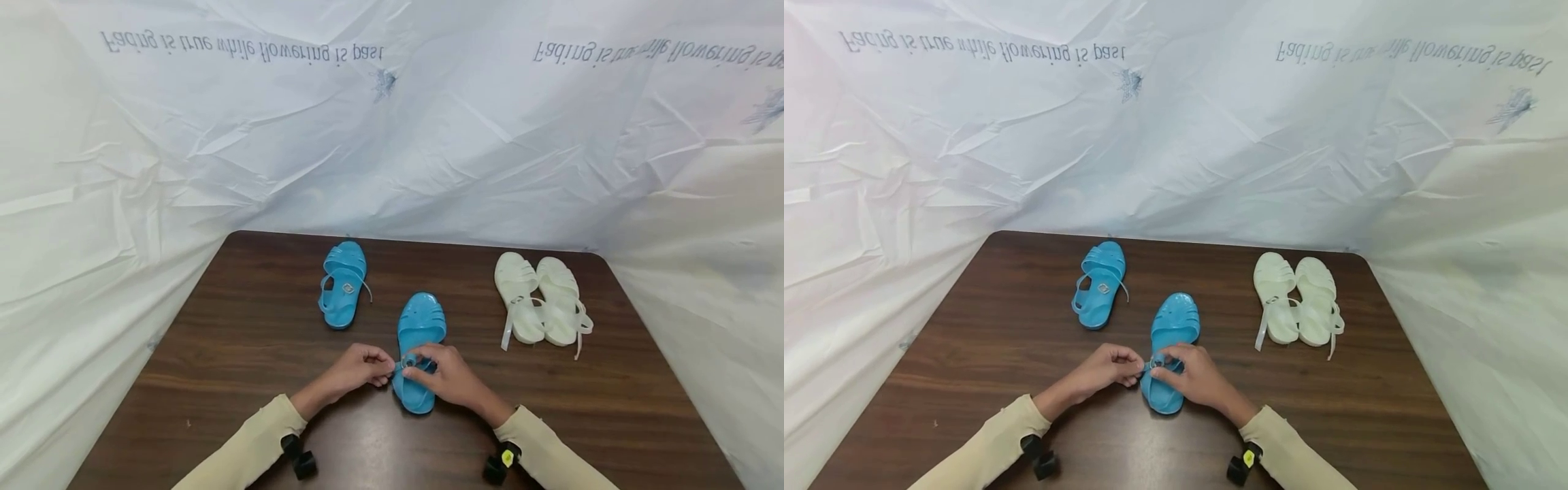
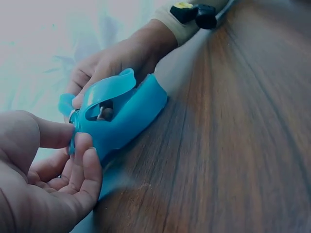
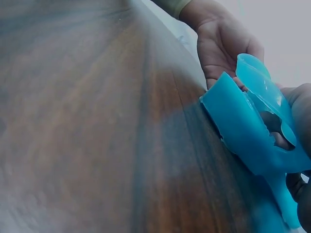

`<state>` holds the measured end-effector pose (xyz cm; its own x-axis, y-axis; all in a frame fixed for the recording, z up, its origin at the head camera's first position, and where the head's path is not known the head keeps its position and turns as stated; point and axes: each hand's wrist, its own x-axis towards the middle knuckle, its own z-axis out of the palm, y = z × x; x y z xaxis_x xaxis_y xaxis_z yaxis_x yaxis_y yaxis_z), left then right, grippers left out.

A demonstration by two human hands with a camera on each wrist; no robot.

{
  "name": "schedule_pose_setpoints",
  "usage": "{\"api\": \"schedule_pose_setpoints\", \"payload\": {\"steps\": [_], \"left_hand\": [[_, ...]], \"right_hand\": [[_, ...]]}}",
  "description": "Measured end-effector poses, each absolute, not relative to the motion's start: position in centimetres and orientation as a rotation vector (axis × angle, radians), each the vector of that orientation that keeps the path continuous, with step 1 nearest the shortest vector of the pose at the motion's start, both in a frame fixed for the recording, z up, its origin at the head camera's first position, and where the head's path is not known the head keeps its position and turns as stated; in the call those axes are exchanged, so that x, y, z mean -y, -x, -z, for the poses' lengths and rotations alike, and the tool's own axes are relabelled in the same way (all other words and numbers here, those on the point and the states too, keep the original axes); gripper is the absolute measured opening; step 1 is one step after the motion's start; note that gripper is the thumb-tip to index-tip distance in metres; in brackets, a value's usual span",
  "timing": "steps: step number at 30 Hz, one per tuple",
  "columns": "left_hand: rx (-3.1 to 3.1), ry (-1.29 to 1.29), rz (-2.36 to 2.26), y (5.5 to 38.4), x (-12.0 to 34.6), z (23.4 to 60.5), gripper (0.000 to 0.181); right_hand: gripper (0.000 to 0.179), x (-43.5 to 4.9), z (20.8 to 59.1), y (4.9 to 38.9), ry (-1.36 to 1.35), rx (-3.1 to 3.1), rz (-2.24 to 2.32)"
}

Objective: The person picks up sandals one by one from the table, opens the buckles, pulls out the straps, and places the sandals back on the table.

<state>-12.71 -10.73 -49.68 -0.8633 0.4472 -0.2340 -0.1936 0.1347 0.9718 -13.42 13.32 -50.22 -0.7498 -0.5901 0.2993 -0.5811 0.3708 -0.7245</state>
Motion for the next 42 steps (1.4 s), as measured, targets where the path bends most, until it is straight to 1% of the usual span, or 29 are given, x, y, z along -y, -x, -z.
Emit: {"api": "schedule_pose_setpoints", "payload": {"steps": [5,11,14,18,32,37,42], "left_hand": [[-1.899,-0.244,-1.811,12.8,10.6,49.7,0.023],[-1.928,-0.236,-1.808,12.6,10.4,49.1,0.022],[-2.037,-0.28,-1.748,12.5,10.4,48.8,0.02],[-2.027,-0.332,-1.735,12.3,10.7,48.9,0.02],[-1.862,-0.235,-1.832,12.4,10.6,49.4,0.023],[-1.834,-0.232,-1.847,12.5,10.4,49.7,0.027],[-1.825,-0.245,-1.843,12.4,10.6,49.8,0.026]], "right_hand": [[0.017,-13.3,50.2,13.4,1.117,-2.596,1.384],[0.021,-12.8,50.5,13.4,1.174,-2.58,1.407],[0.02,-12.7,50.5,13.4,1.172,-2.559,1.435],[0.019,-13.0,50.4,13.4,1.177,-2.549,1.431],[0.017,-13.6,50.2,13.6,1.154,-2.506,1.403],[0.014,-13.3,50.4,13.5,1.203,-2.446,1.442],[0.012,-13.4,50.4,13.5,1.195,-2.465,1.455]]}}
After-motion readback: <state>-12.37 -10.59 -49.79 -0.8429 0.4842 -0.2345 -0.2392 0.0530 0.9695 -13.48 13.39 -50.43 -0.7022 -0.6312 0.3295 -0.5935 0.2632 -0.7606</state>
